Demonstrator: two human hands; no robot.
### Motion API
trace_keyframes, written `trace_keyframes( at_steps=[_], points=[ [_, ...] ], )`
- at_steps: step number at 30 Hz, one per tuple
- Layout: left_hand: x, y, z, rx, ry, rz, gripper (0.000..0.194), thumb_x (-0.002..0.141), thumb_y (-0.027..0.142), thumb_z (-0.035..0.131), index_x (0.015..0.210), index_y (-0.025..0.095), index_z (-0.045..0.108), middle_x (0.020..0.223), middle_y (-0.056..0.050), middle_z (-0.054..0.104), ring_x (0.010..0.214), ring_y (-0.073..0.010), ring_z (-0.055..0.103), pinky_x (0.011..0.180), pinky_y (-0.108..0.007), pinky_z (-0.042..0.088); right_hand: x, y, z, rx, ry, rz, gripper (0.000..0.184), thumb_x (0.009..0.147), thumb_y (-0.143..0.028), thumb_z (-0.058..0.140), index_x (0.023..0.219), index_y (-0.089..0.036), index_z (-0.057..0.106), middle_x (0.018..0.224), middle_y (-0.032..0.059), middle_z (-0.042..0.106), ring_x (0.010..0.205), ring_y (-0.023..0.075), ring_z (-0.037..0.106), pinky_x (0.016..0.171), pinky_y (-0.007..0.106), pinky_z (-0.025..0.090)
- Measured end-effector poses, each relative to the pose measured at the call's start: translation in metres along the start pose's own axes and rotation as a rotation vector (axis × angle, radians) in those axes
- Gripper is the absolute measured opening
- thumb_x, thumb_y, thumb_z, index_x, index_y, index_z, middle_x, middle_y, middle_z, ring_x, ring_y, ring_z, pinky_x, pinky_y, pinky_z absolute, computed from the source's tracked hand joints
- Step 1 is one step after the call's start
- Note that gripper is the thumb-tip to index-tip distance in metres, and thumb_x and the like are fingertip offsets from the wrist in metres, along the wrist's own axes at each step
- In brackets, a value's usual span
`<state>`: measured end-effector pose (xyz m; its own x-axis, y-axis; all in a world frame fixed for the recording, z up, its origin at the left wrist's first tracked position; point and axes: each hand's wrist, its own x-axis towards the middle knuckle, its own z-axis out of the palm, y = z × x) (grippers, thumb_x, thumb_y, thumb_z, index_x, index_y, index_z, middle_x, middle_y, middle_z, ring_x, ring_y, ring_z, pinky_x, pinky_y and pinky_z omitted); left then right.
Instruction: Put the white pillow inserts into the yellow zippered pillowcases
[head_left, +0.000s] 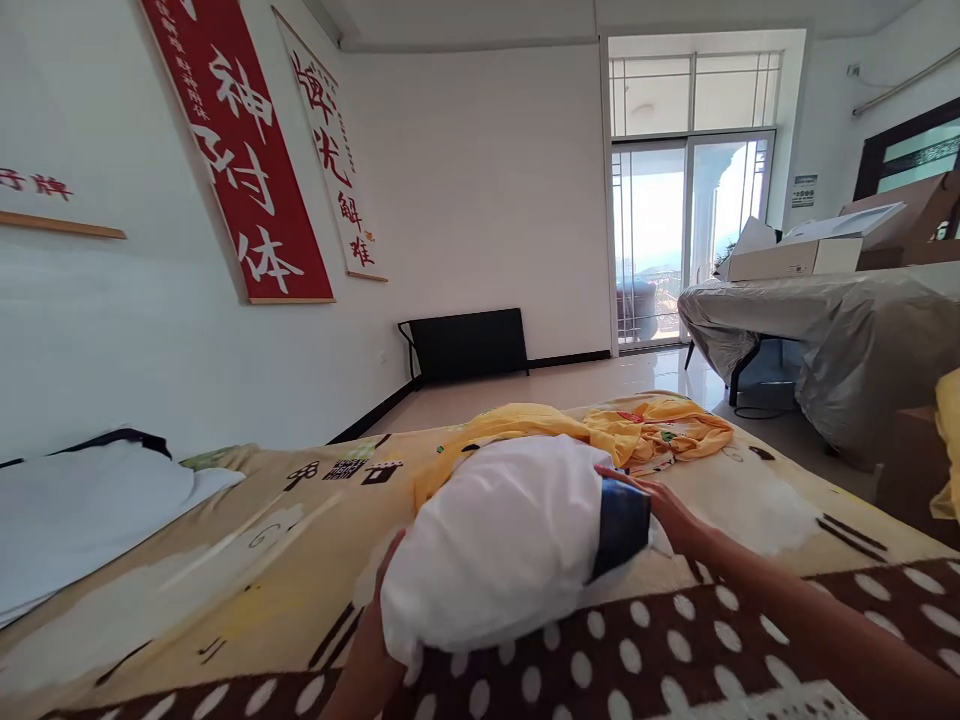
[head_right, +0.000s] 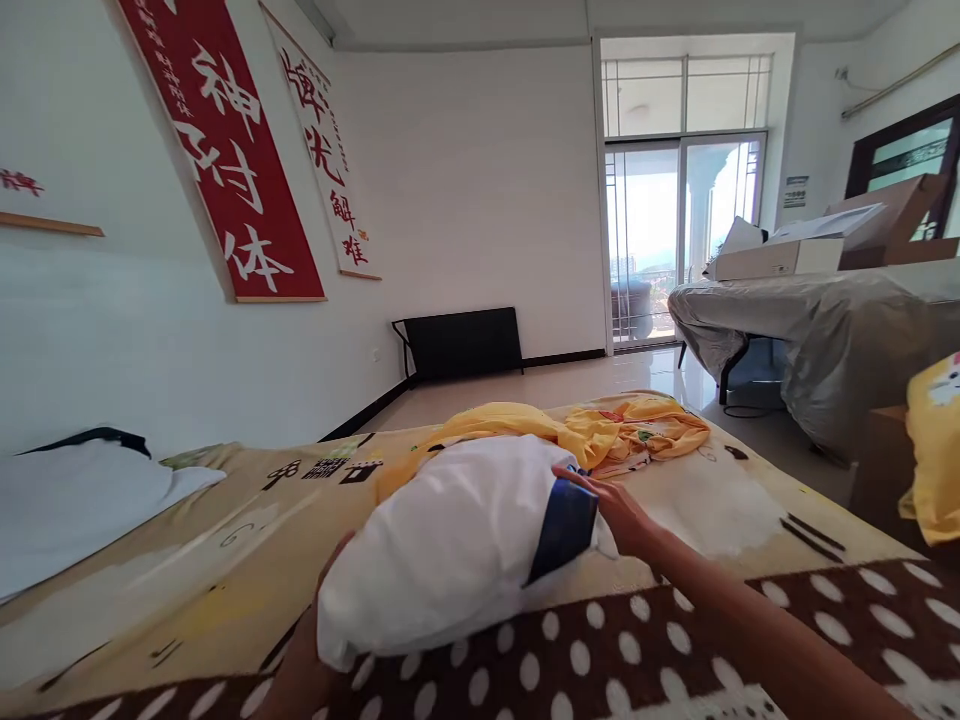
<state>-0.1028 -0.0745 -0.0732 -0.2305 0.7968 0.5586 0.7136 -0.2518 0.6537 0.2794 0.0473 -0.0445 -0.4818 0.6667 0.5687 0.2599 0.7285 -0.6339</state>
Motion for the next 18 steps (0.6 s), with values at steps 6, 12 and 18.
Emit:
trace_keyframes(
  at_steps=[6,12,18],
  points=[
    [0.108,0.085,-0.002,-0.158,0.890,0.127,0.038,0.078,0.030,0.047,0.112,0.016,0.055,0.117,-0.012,0.050,0.110,-0.0228,0.049,0.083,-0.031,0.044,0.065,-0.020,0.004,0.413,0.701,0.115,0.027,0.063,-0.042,0.068,0.073,-0.018,0.060,0.059,-0.0011,0.058,0.055,0.0138,0.052,0.050,0.025,0.043],
    [0.088,0.075,0.028,-0.381,0.933,0.087,0.025,0.085,0.042,0.047,0.089,0.018,0.055,0.105,-0.010,0.060,0.101,-0.0218,0.056,0.080,-0.032,0.045,0.043,0.001,0.041,0.526,0.960,0.163,0.031,0.064,-0.045,0.065,0.055,-0.018,0.051,0.046,-0.0040,0.047,0.046,0.0104,0.043,0.043,0.023,0.036],
    [0.073,0.066,0.020,-0.759,0.678,0.087,0.023,0.083,0.042,0.051,0.076,0.021,0.052,0.076,-0.002,0.066,0.077,-0.0203,0.063,0.076,-0.036,0.049,0.042,-0.006,0.035,0.776,0.778,0.123,0.030,0.073,-0.045,0.061,0.087,-0.019,0.069,0.087,0.0065,0.069,0.086,0.0219,0.062,0.071,0.032,0.050]
  ],
)
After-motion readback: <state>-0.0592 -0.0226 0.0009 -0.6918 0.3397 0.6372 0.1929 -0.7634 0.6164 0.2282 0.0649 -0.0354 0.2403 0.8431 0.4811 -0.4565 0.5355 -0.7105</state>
